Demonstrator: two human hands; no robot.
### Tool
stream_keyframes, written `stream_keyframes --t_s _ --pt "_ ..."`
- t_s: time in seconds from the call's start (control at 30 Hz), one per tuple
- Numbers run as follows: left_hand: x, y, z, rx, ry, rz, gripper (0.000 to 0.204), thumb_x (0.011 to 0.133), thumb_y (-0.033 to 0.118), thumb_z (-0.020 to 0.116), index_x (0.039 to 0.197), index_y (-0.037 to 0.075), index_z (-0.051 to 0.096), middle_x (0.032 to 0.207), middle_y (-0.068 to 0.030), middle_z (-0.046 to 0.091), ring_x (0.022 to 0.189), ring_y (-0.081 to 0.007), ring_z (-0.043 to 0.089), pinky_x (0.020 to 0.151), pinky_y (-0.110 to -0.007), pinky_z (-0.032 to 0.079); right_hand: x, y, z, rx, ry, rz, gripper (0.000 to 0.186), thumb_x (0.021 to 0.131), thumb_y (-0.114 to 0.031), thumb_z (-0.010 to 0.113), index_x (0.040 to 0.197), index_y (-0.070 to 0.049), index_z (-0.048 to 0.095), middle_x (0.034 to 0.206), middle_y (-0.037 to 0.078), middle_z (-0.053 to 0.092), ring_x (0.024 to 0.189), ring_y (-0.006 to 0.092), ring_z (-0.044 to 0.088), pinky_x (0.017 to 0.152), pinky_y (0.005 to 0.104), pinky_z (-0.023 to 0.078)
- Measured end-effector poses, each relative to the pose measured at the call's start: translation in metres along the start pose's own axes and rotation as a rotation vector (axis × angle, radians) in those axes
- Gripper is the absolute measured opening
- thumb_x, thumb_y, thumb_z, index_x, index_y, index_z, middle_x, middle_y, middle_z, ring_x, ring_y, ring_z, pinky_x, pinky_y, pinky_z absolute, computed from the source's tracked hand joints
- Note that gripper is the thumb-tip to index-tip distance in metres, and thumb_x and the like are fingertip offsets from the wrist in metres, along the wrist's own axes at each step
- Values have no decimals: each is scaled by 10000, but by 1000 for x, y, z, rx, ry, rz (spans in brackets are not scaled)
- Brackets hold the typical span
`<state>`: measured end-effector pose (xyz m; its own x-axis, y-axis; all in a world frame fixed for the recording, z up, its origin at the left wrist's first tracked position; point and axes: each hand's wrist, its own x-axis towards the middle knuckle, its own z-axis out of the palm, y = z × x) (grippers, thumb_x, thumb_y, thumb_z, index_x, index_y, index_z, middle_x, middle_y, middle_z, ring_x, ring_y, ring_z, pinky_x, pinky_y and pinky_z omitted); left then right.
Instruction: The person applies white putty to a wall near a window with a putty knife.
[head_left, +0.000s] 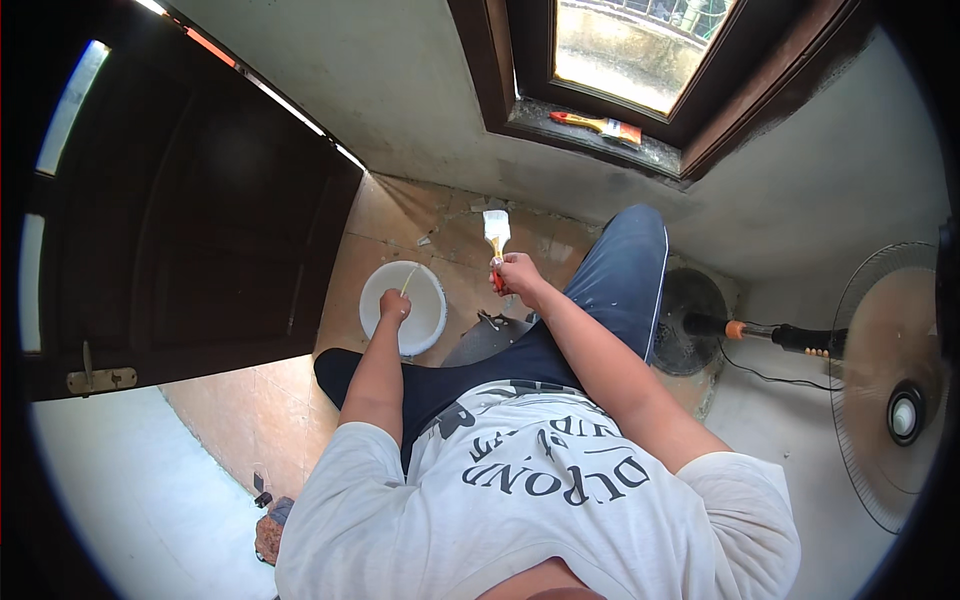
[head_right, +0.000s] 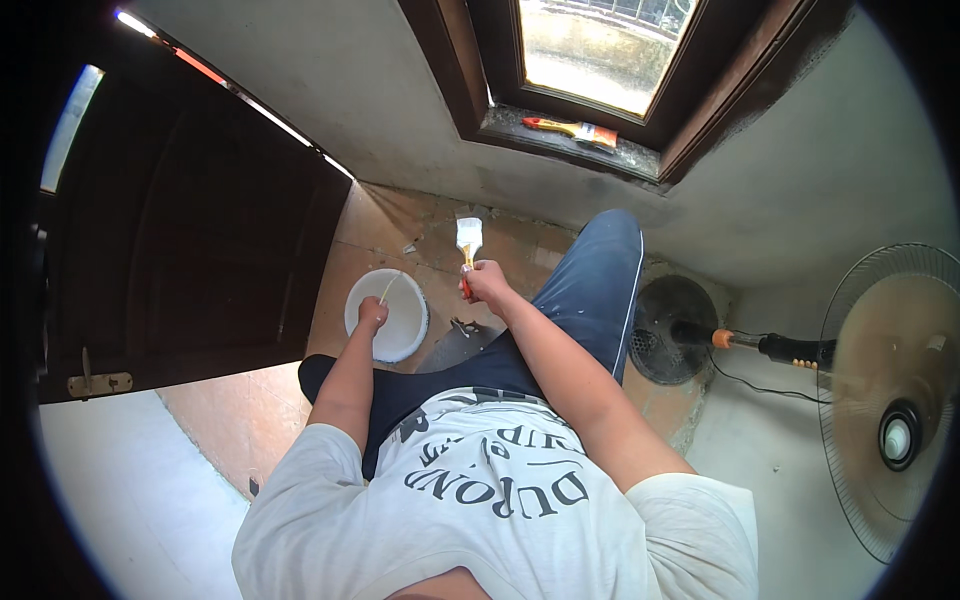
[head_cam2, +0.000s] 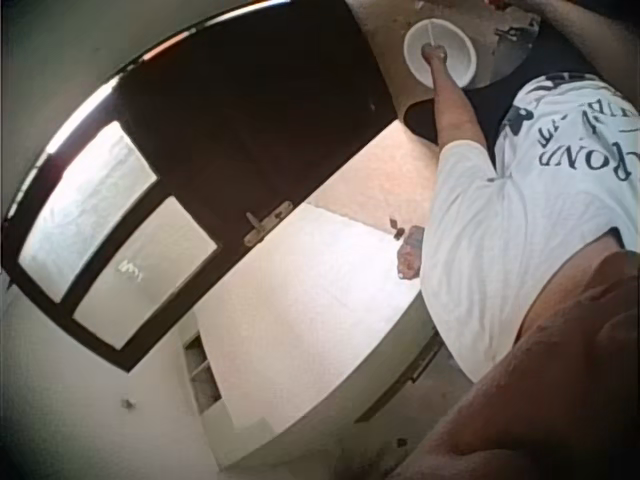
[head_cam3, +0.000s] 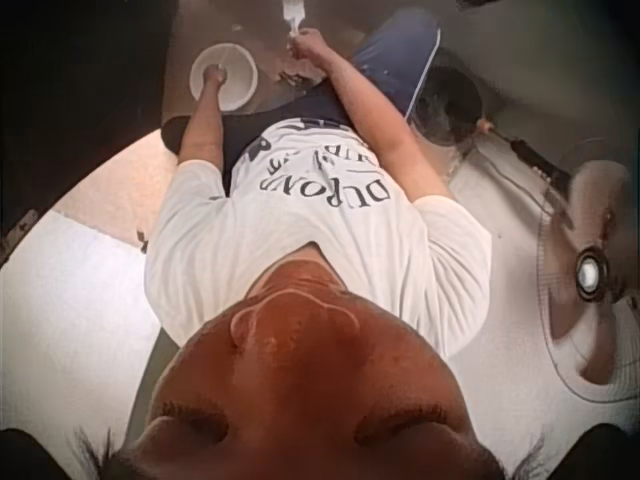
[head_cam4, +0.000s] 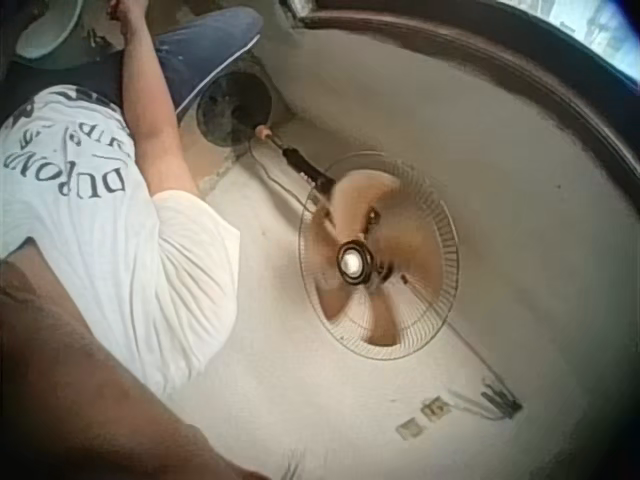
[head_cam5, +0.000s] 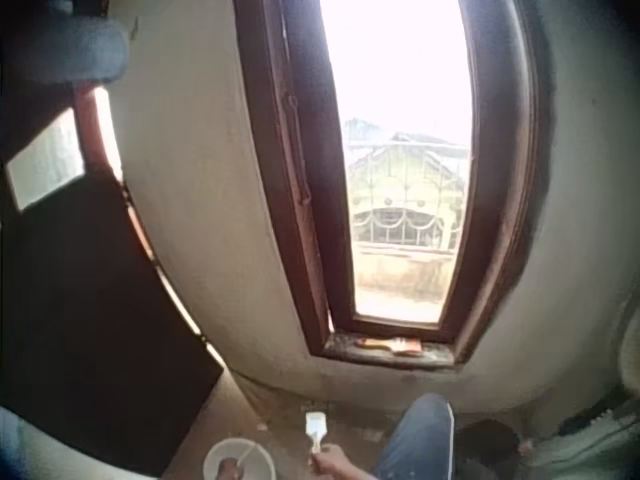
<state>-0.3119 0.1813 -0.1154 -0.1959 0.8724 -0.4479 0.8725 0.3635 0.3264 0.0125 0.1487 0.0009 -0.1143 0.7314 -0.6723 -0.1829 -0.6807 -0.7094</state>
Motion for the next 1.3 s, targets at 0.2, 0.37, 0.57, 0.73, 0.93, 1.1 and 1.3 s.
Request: stream_keyframes --t_s 0.2,0.37,0.57,0.73,0.93,1.1,1.3 --pt "5 30 -20 14 62 85 193 824 169 623 916 20 705 912 -218 671 898 -369 645 815 -434 496 3 -1 1 -14 -11 -13 187 951 -214 509 898 -42 559 692 40 596 542 137 570 493 290 472" --pt "12 78 -16 32 20 200 184 830 161 603 927 39 702 910 -224 661 888 -376 639 811 -430 496 2 -3 1 -29 3 -16 196 954 -213 508 886 -35 556 681 41 593 533 135 566 482 288 466" --pt "13 145 3 -45 -56 394 200 845 132 567 983 37 676 937 -212 657 918 -373 626 805 -423 488 3 -3 -5 35 78 -48 200 956 -202 499 882 -27 560 660 41 588 513 130 557 468 280 461" --pt "3 165 29 -102 -47 526 291 801 14 520 1063 34 645 971 -219 647 953 -357 619 819 -398 482 -9 -7 -5 74 67 -56 193 954 -195 498 882 -28 562 654 41 587 511 129 558 461 274 458" --pt "-16 170 45 -84 -308 550 541 717 -84 459 1212 76 608 995 -197 655 926 -306 631 816 -363 478 -5 -3 -9 78 58 -43 178 950 -190 509 901 -26 559 654 45 589 507 128 559 457 275 458" --pt "-28 165 30 45 -420 512 504 806 -5 523 1300 92 537 1120 -232 621 1052 -314 612 895 -381 468 7 0 -10 42 48 -29 189 956 -188 504 907 -14 560 661 55 589 507 130 558 460 271 462" --pt "-15 133 -14 198 -691 593 611 867 143 549 1434 67 335 1346 -213 492 1249 -330 476 1033 -369 383 14 0 -4 -33 72 -3 233 968 -219 500 936 1 570 666 52 588 514 131 556 465 266 465"
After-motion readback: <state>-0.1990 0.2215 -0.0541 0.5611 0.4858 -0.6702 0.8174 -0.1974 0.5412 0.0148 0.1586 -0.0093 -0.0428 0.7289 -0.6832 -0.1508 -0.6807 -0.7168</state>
